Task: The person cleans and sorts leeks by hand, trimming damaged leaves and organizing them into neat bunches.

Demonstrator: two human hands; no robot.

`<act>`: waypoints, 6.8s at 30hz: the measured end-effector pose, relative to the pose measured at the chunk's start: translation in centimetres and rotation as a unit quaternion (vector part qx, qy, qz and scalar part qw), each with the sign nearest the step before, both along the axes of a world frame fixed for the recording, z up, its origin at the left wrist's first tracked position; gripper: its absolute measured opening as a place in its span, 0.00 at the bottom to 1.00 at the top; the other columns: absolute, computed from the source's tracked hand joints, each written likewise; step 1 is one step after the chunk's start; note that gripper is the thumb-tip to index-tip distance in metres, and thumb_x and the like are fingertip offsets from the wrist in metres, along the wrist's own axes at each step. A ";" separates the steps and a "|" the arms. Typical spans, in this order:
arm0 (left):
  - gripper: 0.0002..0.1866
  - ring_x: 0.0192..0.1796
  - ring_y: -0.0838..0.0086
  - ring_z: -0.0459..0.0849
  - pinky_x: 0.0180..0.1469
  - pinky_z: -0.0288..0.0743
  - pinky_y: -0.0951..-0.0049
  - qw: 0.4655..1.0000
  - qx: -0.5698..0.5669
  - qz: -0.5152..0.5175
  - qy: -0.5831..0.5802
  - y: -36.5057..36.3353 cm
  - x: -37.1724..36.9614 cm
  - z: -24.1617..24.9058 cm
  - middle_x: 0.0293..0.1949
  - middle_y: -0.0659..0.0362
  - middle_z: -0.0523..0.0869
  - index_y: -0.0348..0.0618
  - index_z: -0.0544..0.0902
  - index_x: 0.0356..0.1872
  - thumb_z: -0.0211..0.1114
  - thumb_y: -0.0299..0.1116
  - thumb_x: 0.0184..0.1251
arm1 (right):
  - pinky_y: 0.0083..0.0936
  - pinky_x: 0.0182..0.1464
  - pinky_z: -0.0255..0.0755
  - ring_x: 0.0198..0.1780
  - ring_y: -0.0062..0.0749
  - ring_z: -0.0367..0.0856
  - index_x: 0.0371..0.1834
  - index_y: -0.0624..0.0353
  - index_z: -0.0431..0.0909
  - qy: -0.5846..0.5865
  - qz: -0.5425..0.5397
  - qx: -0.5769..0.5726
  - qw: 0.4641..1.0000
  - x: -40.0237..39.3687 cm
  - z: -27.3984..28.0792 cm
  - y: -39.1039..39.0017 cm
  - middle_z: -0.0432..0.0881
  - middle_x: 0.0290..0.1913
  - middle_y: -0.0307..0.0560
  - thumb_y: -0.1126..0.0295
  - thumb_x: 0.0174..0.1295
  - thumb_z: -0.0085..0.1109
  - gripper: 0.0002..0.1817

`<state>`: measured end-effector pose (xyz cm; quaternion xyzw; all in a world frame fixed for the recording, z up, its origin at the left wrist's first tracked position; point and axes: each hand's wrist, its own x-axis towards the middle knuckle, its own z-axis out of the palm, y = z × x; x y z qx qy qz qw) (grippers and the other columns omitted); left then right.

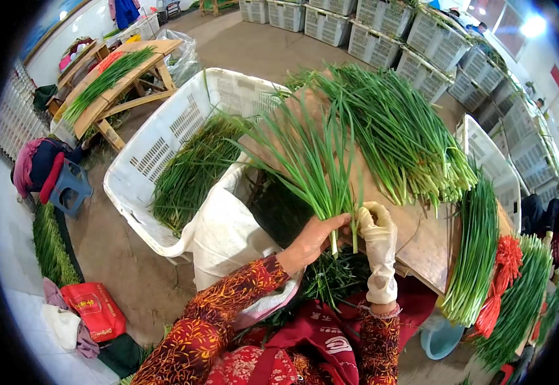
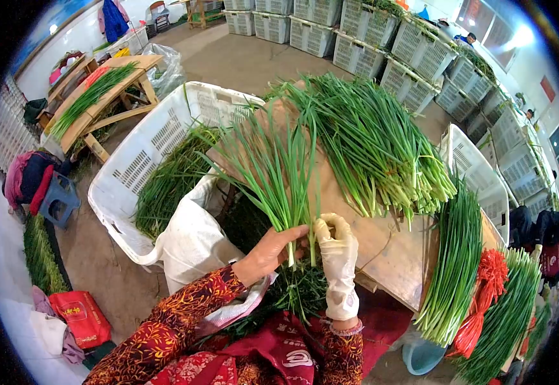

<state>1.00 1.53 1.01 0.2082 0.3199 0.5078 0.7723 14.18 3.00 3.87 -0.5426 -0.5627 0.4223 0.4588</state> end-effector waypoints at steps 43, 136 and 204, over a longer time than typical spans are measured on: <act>0.10 0.25 0.84 0.74 0.27 0.70 0.82 0.998 0.000 0.035 -0.042 1.8 1.2 0.3 0.26 0.68 0.77 0.46 0.76 0.36 0.65 0.35 0.57 | 0.14 0.29 0.66 0.27 0.15 0.70 0.34 0.63 0.75 0.029 0.040 -0.038 0.998 1.7 1.2 -1.2 0.76 0.25 0.35 0.71 0.53 0.64 0.09; 0.11 0.31 0.79 0.78 0.31 0.74 0.78 0.999 0.000 -0.026 0.019 0.5 -0.1 1.0 0.31 0.64 0.78 0.43 0.76 0.41 0.62 0.34 0.59 | 0.20 0.29 0.70 0.27 0.22 0.76 0.38 0.65 0.75 0.041 0.042 -0.055 0.997 1.2 1.6 0.3 0.79 0.29 0.44 0.62 0.56 0.59 0.16; 0.11 0.36 0.80 0.77 0.46 0.77 0.66 0.984 0.094 0.083 -0.127 0.4 -4.6 1.4 0.39 0.61 0.77 0.37 0.73 0.45 0.57 0.28 0.61 | 0.27 0.42 0.72 0.39 0.34 0.79 0.50 0.55 0.72 -0.544 0.300 -0.092 0.778 5.3 3.9 -5.1 0.81 0.36 0.45 0.55 0.58 0.51 0.21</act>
